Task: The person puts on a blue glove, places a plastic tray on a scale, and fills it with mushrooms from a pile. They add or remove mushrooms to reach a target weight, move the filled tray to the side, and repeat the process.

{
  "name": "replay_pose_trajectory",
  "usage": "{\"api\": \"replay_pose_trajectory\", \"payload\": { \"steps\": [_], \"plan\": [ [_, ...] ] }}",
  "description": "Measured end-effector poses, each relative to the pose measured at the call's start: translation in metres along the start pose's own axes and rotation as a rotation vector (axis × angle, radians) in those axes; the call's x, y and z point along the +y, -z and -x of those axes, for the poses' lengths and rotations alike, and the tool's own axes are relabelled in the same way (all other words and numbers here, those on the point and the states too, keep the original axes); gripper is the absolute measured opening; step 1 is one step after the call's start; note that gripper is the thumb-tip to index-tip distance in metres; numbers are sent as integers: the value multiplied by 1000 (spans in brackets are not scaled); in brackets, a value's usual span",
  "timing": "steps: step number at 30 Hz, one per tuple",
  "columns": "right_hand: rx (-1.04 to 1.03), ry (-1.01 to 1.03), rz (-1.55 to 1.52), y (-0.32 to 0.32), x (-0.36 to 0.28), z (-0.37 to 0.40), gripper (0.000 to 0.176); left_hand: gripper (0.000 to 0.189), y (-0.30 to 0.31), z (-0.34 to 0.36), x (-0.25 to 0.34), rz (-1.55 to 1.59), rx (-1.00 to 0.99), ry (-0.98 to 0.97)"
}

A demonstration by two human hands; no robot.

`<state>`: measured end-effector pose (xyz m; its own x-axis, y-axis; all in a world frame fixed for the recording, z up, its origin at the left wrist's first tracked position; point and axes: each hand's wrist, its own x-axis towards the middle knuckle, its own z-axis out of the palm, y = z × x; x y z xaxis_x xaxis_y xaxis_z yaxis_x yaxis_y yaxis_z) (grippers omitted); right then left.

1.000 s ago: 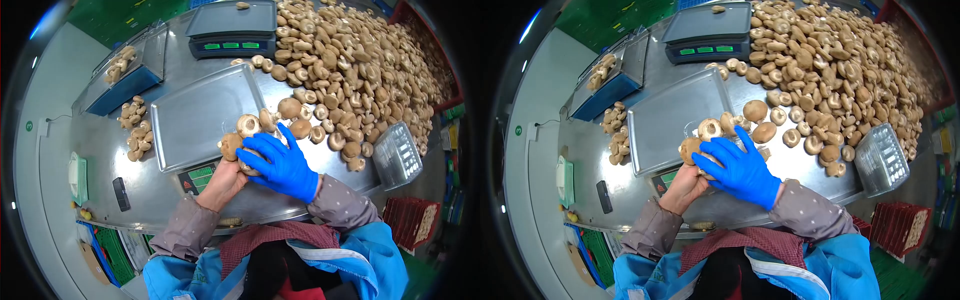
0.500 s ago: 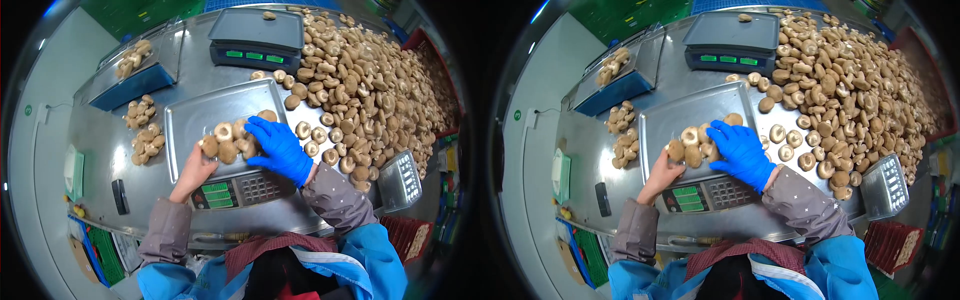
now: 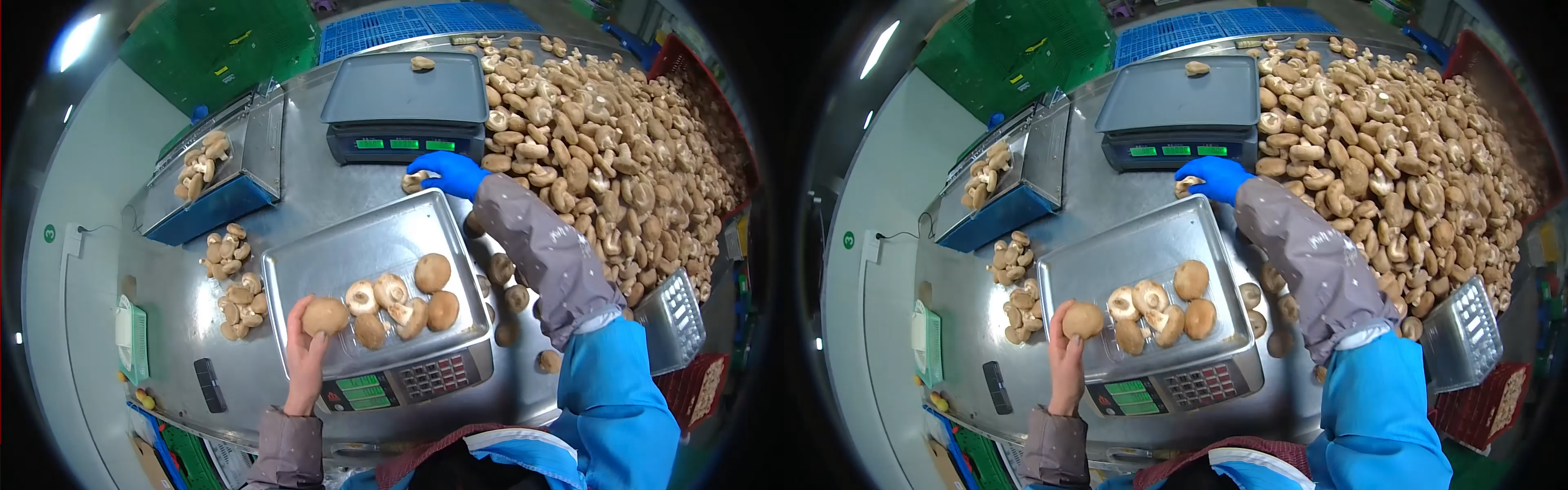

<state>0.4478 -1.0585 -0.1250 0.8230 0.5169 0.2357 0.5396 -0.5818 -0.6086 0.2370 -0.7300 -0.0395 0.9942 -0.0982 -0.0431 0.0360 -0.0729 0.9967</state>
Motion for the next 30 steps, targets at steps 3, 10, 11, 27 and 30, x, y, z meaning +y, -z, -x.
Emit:
{"api": "replay_pose_trajectory", "payload": {
  "steps": [3,10,11,27,30],
  "plan": [
    [-135,104,-8,-22,18,-32,42,44,-8,1,-1,-116,-114,17],
    [-383,-377,492,-22,13,-3,31,48,2,1,-15,-355,-150,-8],
    [-335,-401,481,-21,22,11,30,48,1,0,-14,-341,-142,2],
    [-5,-520,227,30,-126,171,30,52,-12,4,-9,-632,-15,-392],
    [333,-537,-818,47,-208,139,31,54,-26,12,8,-673,26,-510]
  ]
}}
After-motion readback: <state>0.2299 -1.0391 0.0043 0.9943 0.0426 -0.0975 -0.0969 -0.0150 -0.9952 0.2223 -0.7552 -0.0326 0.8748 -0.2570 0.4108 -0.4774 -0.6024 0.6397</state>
